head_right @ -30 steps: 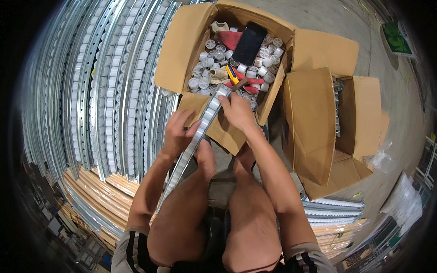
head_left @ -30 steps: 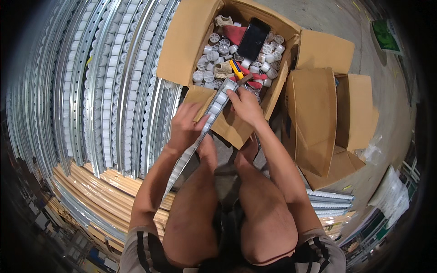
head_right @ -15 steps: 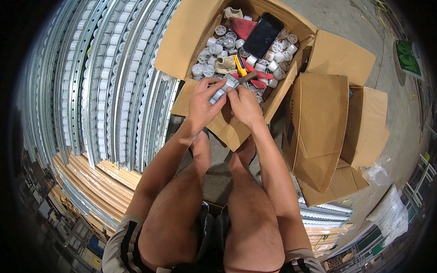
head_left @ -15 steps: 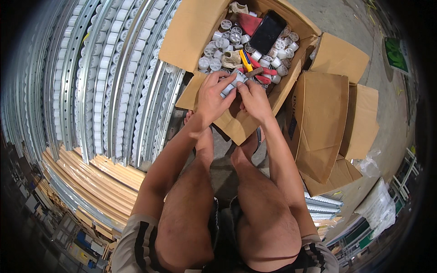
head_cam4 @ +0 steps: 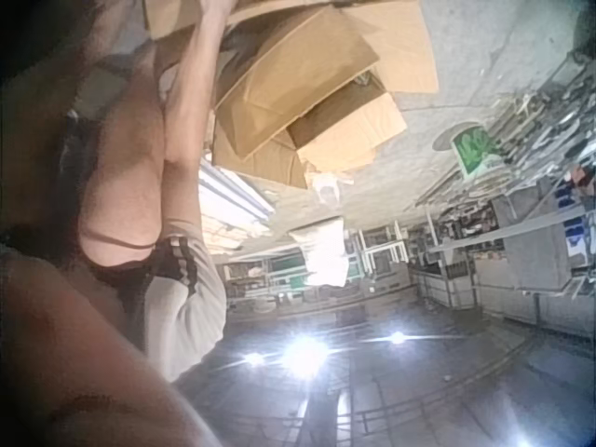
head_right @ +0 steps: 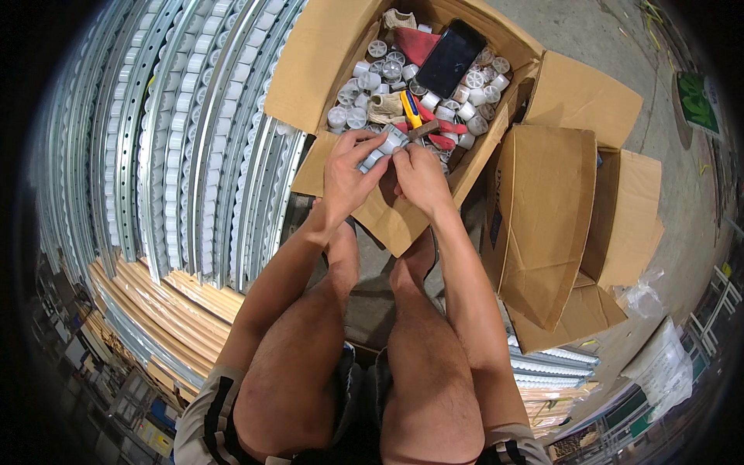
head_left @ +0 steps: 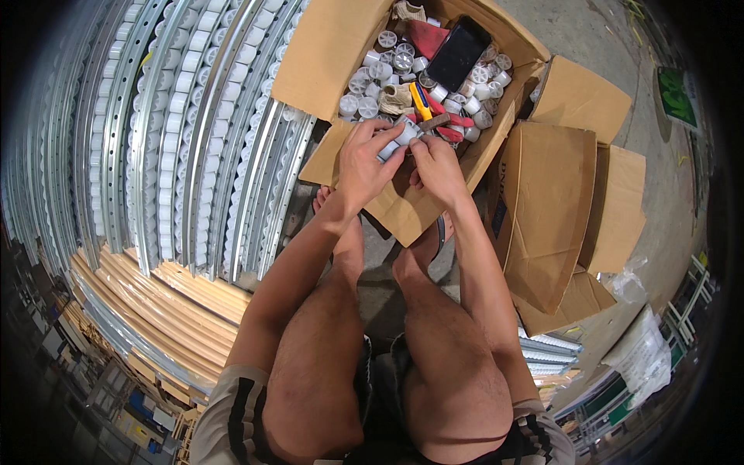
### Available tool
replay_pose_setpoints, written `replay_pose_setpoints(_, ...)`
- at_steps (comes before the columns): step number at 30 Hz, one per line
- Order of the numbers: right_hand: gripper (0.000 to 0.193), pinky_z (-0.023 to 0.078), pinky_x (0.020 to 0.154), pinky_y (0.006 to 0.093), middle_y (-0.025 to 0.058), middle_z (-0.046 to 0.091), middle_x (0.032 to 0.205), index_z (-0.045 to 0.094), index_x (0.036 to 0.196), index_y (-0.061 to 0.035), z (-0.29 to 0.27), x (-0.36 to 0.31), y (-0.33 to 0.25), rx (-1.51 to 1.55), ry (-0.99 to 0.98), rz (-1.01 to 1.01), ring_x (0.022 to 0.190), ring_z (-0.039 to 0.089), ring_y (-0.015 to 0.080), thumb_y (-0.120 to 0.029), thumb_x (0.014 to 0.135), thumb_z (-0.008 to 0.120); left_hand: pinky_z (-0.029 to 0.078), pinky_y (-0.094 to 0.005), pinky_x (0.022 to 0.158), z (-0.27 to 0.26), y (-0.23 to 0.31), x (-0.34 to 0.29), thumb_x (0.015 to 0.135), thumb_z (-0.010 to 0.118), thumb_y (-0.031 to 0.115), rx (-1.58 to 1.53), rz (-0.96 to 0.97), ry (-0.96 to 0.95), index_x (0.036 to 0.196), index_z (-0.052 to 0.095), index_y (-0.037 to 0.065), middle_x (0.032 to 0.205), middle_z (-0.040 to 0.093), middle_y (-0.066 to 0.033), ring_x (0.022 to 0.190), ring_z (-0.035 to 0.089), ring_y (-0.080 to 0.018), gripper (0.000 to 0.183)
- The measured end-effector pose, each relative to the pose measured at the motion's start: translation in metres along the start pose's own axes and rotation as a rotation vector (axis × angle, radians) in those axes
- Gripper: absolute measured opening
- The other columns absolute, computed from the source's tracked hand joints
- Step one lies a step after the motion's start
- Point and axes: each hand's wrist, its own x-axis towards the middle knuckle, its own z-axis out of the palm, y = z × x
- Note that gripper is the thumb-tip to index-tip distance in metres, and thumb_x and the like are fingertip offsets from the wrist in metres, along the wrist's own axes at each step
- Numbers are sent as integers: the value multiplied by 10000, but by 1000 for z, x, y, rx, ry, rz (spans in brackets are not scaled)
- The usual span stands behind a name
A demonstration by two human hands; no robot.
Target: The person assembles metal roller tracks by picking up metal brackets and rollers from cardboard boxes, attaching them to a long metal rail, and tapping the components into place using a hammer and a screwdriver.
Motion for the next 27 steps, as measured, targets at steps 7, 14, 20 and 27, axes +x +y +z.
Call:
replay_pose_setpoints(7, 398, 478, 425, 307, 71, 593, 608, 620, 912, 54, 1, 0, -20, -80, -7, 75, 467, 610, 159, -310, 1038, 520, 525, -386, 888, 0, -3, -1, 801, 756, 63, 4, -3, 6, 1192, 729, 46, 1134, 667, -148, 1047, 650, -317, 392)
replay_pose_setpoints(14, 402, 474, 423, 303, 73, 601, 619, 619, 885, 50, 1, 0, -1, -4, 30, 23, 467, 604, 159, -315, 1029, 531, 520, -394, 890, 1, -2, -1, 800, 752, 69, -17, 2, 5, 1184, 731, 44, 1125, 667, -152, 1047, 645, -324, 385)
replay_pose_setpoints(20, 391, 477, 429, 300, 71, 613, 625, 624, 873, 40, 0, 0, -5, 24, 30, 44, 478, 610, 152, -314, 1020, 545, 522, -390, 889, 0, 0, 1, 799, 753, 75, -5, -12, 6, 1182, 732, 45, 1120, 667, -146, 1043, 646, -320, 385)
replay_pose_setpoints(27, 364, 481, 440, 297, 85, 639, 654, 621, 883, 41, 2, -3, -20, -68, 12, 64, 487, 617, 152, -282, 1020, 526, 526, -385, 883, 0, -3, 0, 796, 764, 78, -9, -13, 10, 1176, 733, 46, 1122, 668, -146, 1038, 648, -317, 382)
